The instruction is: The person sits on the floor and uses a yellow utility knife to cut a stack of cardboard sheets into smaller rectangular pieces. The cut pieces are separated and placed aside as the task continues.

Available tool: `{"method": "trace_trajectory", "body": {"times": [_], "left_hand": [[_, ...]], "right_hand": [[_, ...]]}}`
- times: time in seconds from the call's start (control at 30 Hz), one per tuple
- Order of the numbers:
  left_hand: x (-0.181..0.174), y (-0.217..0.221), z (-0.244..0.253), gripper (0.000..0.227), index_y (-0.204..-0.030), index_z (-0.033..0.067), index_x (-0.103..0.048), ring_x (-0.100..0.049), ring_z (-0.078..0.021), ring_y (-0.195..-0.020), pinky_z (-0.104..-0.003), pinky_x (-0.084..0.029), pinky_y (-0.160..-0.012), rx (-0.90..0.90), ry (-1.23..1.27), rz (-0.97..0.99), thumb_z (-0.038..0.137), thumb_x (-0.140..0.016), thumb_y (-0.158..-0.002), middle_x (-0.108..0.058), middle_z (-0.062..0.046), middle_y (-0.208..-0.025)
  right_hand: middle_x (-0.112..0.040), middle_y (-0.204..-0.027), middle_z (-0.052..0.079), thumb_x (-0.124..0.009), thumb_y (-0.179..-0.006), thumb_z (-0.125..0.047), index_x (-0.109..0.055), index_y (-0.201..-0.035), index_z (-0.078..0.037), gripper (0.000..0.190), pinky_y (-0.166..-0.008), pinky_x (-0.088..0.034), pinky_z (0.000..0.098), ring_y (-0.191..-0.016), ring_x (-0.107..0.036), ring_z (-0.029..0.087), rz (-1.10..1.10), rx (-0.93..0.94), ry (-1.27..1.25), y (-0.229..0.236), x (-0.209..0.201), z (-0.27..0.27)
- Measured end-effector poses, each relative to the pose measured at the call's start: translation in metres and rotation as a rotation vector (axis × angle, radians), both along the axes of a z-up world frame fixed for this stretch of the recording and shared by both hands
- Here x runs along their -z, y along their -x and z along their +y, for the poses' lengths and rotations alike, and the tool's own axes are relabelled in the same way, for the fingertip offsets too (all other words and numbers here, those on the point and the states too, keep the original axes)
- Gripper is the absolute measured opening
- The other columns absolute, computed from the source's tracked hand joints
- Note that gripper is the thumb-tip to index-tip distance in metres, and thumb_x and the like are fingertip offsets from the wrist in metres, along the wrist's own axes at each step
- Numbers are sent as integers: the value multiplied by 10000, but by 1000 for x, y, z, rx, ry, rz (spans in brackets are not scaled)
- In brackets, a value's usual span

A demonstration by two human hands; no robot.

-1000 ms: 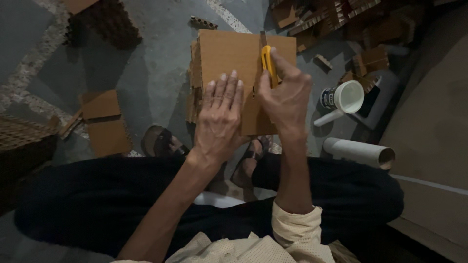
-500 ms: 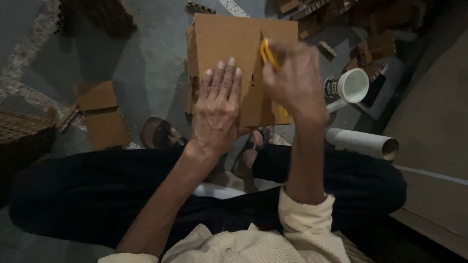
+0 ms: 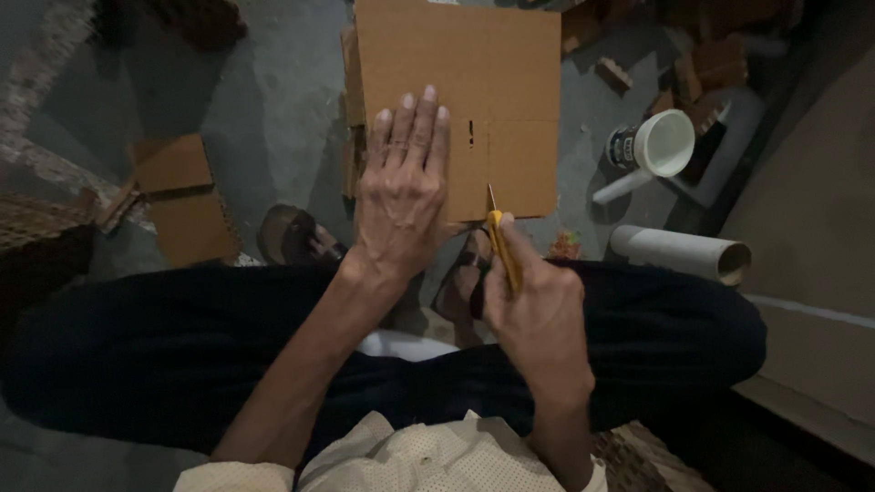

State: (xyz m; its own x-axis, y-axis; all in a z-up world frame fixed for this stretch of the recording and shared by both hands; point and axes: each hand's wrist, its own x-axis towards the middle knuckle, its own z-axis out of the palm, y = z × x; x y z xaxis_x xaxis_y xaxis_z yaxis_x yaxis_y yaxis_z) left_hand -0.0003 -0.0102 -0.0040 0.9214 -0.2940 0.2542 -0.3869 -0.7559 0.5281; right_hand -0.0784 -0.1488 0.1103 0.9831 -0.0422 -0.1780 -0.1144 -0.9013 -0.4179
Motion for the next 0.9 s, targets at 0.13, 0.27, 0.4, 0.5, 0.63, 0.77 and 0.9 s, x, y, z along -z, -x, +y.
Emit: {"method": "trace_trajectory", "body": {"times": [0.13, 0.27, 0.4, 0.5, 0.63, 0.77, 0.9], "left_hand": [[0, 0, 3, 1016, -1497, -161, -403, -314, -446, -1506, -534, -188, -1272, 5, 30, -17, 616, -744, -937, -346, -330, -1592], [7, -2, 0, 1020, -1508, -137, -413, -325, -429, -1514, -519, -187, -1279, 0, -87, -22, 573, -755, -862, -354, -310, -1604], [10, -2, 1, 1013, -1541, -120, -413, -327, -403, -1546, -507, -189, -1306, -1, -189, -81, 554, -781, -880, -351, -298, -1635], [0, -4, 2, 1121, -1510, -149, -406, -330, -442, -1508, -534, -188, -1275, 26, -113, -50, 609, -813, -791, -354, -329, -1600], [-14, -1, 8, 1259, -1497, -135, -405, -336, -423, -1503, -523, -201, -1261, 50, -144, 52, 631, -849, -602, -360, -300, -1593], [-25, -8, 11, 1255, -1495, -132, -407, -302, -443, -1501, -538, -187, -1257, 84, -145, 37, 637, -862, -613, -347, -309, -1591], [-27, -4, 13, 1112, -1407, -106, -478, -282, -453, -1498, -550, -137, -1250, 122, -165, 18, 610, -865, -650, -363, -317, -1582]], "right_hand": [[-783, -1041, 226, -639, -940, -5, -576, -1379, 44, 446, -571, -634, 315, -710, -797, 252, -147, -5, -118, 18, 27, 2], [-737, -1045, 276, -687, -933, -6, -577, -1403, 33, 484, -649, -622, 354, -834, -776, 327, -384, 0, -49, 32, 63, 9], [-751, -964, 241, -710, -926, -8, -593, -1406, 15, 495, -639, -618, 352, -784, -778, 298, -340, 66, -82, 41, 83, 0], [-754, -874, 227, -740, -877, -14, -635, -1378, 8, 512, -600, -601, 359, -688, -768, 278, -305, 79, -79, 41, 81, -12], [-771, -987, 207, -725, -893, -22, -607, -1387, 35, 511, -665, -643, 309, -780, -796, 239, -300, 30, -141, 66, 64, -21], [-734, -1058, 174, -733, -956, -78, -630, -1315, 50, 395, -775, -610, 331, -893, -751, 245, -460, 188, -170, 64, 53, -36], [-687, -1081, 86, -722, -990, -179, -626, -1224, 22, 322, -595, -531, 271, -788, -651, 172, -402, 563, -522, 27, 71, -54]]}}
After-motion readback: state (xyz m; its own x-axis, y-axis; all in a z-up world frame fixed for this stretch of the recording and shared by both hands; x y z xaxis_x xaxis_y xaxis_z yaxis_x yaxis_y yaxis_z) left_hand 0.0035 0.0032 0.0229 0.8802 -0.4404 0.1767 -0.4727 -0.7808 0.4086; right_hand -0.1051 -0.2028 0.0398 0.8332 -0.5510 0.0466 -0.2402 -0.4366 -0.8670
